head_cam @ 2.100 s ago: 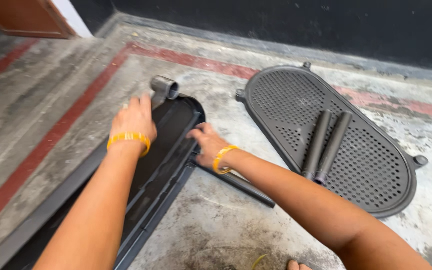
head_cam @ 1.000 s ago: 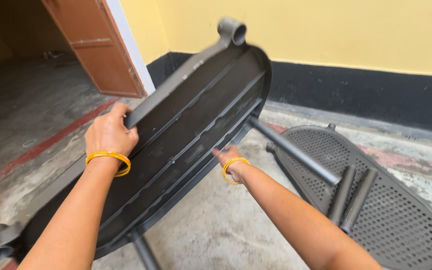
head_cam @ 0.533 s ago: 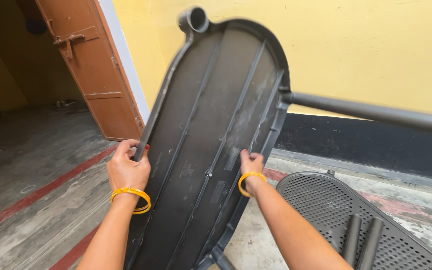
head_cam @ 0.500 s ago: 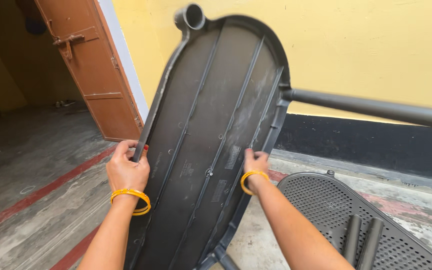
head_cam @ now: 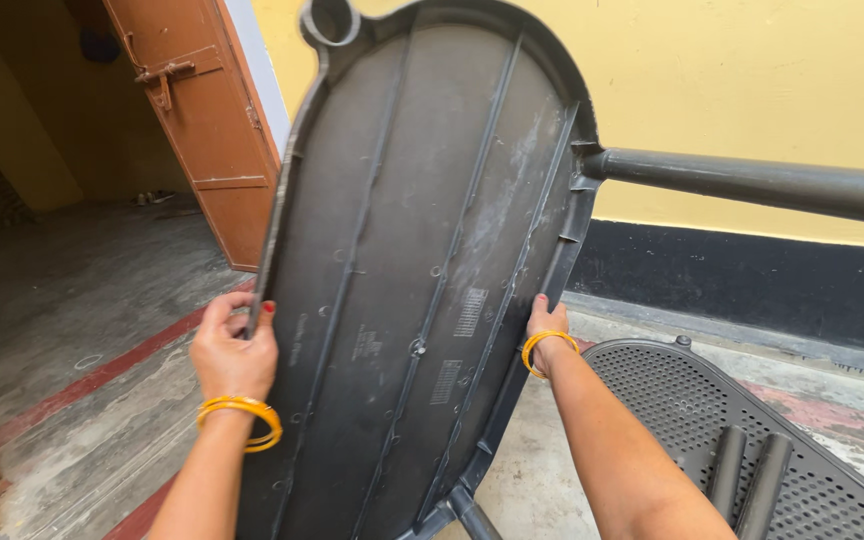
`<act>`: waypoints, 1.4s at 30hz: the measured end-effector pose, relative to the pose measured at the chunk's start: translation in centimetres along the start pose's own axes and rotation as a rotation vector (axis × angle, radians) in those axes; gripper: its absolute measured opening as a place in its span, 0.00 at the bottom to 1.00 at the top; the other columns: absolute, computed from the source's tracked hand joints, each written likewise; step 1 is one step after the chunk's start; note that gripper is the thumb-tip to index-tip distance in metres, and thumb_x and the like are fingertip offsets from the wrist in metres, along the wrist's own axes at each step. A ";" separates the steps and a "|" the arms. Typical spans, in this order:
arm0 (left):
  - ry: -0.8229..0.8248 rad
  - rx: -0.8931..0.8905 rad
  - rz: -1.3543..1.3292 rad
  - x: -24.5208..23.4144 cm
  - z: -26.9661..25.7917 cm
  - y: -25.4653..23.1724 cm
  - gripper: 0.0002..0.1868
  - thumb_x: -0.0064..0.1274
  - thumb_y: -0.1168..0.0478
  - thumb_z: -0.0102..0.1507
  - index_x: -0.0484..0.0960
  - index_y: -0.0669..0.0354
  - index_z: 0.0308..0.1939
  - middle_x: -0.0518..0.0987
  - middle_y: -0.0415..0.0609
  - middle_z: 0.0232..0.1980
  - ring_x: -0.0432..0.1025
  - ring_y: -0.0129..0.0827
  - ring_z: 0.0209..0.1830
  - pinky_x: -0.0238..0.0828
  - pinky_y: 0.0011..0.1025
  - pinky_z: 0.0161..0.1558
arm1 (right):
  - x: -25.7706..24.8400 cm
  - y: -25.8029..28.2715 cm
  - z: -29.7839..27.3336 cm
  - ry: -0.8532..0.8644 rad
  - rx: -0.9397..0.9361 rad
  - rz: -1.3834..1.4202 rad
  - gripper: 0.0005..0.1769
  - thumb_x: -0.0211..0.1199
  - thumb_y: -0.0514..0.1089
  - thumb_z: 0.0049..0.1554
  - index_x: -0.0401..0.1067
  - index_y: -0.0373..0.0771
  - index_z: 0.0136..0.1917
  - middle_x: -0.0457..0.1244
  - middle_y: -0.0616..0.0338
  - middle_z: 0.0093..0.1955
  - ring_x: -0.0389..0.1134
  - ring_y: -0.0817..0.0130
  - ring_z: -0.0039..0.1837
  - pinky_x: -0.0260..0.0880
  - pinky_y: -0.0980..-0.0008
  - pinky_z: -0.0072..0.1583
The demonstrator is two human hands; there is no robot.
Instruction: The person assembles a black plastic chair by inserting metal legs into the seat base. They align and push each leg into place, then flip the chair to attach the remaining legs, completing the assembly.
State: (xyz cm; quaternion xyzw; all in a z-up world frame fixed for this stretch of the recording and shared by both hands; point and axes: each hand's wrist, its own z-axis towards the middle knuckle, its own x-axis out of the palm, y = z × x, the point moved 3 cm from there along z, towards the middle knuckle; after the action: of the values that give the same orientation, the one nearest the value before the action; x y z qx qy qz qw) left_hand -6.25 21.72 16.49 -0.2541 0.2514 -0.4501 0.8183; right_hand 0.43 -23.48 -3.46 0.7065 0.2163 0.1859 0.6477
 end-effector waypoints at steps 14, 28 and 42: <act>-0.074 -0.045 -0.109 -4.1 -0.8 11.2 0.09 0.54 0.61 0.74 0.77 0.65 0.51 0.75 0.40 0.34 0.64 0.19 0.31 0.62 0.22 0.34 | -1.1 11.7 -7.3 -0.118 -0.440 -0.228 0.21 0.49 0.57 0.66 0.70 0.44 0.63 0.68 0.43 0.57 0.67 0.39 0.61 0.67 0.48 0.60; -0.220 -0.297 0.019 -0.4 -12.1 18.5 0.19 0.47 0.57 0.73 0.74 0.71 0.60 0.80 0.64 0.55 0.75 0.54 0.53 0.68 0.43 0.58 | -1.8 19.6 -13.9 -0.091 -0.653 -0.448 0.15 0.52 0.57 0.65 0.70 0.47 0.56 0.70 0.43 0.49 0.68 0.36 0.55 0.69 0.44 0.54; 0.018 -1.243 0.016 6.7 -20.6 26.0 0.45 0.58 0.61 0.62 0.50 0.79 0.74 0.64 0.76 0.73 0.66 0.57 0.70 0.62 0.39 0.69 | 1.4 17.7 -17.9 0.011 -1.120 -0.586 0.07 0.56 0.47 0.62 0.70 0.43 0.50 0.68 0.47 0.43 0.69 0.42 0.50 0.68 0.45 0.50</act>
State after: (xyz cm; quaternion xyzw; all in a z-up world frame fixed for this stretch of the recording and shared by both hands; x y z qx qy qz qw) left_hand -0.43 24.19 -16.74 -0.6774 0.4754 -0.2157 0.5183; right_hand -6.96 -8.94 15.73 0.1706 0.2739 0.0894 0.9423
